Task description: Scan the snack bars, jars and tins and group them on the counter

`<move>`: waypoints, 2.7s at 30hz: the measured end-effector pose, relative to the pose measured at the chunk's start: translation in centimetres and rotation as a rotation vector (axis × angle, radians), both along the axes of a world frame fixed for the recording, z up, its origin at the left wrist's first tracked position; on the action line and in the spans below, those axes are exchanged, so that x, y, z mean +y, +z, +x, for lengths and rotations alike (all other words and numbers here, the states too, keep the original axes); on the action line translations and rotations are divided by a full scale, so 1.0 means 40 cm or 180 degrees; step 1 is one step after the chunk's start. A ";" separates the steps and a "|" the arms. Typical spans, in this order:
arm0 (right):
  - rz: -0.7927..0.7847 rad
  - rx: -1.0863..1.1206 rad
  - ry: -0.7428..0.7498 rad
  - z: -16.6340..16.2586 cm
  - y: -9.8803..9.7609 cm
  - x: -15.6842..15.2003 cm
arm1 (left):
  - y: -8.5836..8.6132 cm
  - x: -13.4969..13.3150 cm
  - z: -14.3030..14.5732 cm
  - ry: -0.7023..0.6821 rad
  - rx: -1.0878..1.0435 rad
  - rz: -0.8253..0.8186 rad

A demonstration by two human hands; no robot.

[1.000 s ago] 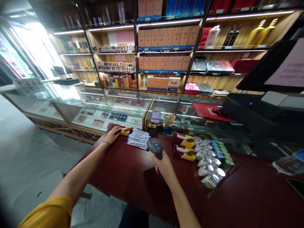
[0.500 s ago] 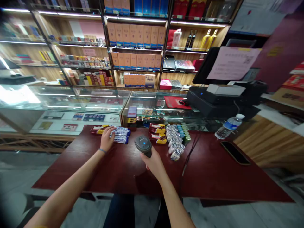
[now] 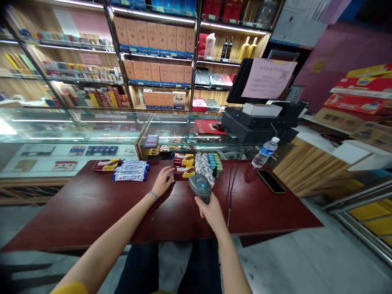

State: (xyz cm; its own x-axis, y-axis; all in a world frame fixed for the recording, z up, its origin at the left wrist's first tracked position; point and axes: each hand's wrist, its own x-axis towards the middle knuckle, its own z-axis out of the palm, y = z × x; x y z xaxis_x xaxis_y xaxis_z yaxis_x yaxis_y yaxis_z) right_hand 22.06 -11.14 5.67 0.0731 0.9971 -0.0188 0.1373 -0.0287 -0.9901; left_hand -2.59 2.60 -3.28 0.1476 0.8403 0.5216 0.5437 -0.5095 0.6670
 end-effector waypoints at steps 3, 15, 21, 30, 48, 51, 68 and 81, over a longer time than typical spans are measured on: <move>-0.0003 -0.0034 -0.0018 0.034 -0.013 -0.005 | -0.007 0.014 0.031 -0.0141 0.0118 0.0000; 0.0003 0.0021 -0.0037 0.050 -0.047 -0.014 | -0.027 0.028 0.039 -0.0032 0.0797 0.0390; 0.0020 -0.0042 -0.0012 0.042 -0.043 -0.017 | 0.004 0.000 0.027 -0.0045 0.0472 0.0431; 0.0070 -0.0122 -0.0014 0.022 -0.029 -0.028 | 0.023 -0.051 -0.026 0.1010 -0.0842 0.0047; -0.0197 -0.0048 0.1010 -0.210 -0.020 0.000 | 0.002 -0.133 -0.232 0.0911 -0.2134 -0.1028; -0.0110 -0.0129 0.1057 -0.219 -0.028 -0.005 | -0.002 -0.133 -0.234 0.0948 -0.1885 -0.0938; -0.0112 -0.0239 0.0860 -0.212 -0.023 -0.020 | -0.011 -0.125 -0.231 0.0805 -0.2370 -0.1243; -0.0183 -0.0100 0.0636 -0.214 -0.024 -0.010 | 0.069 -0.199 -0.536 0.1081 -0.1217 -0.0421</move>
State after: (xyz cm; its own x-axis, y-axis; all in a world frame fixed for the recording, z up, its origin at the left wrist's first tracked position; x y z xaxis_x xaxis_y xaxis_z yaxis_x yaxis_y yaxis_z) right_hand 13.48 -11.55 4.71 -0.1247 0.9892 -0.0769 0.1767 -0.0541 -0.9828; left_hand -24.04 -5.38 -0.52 -0.3244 0.8700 0.3712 0.3687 -0.2451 0.8967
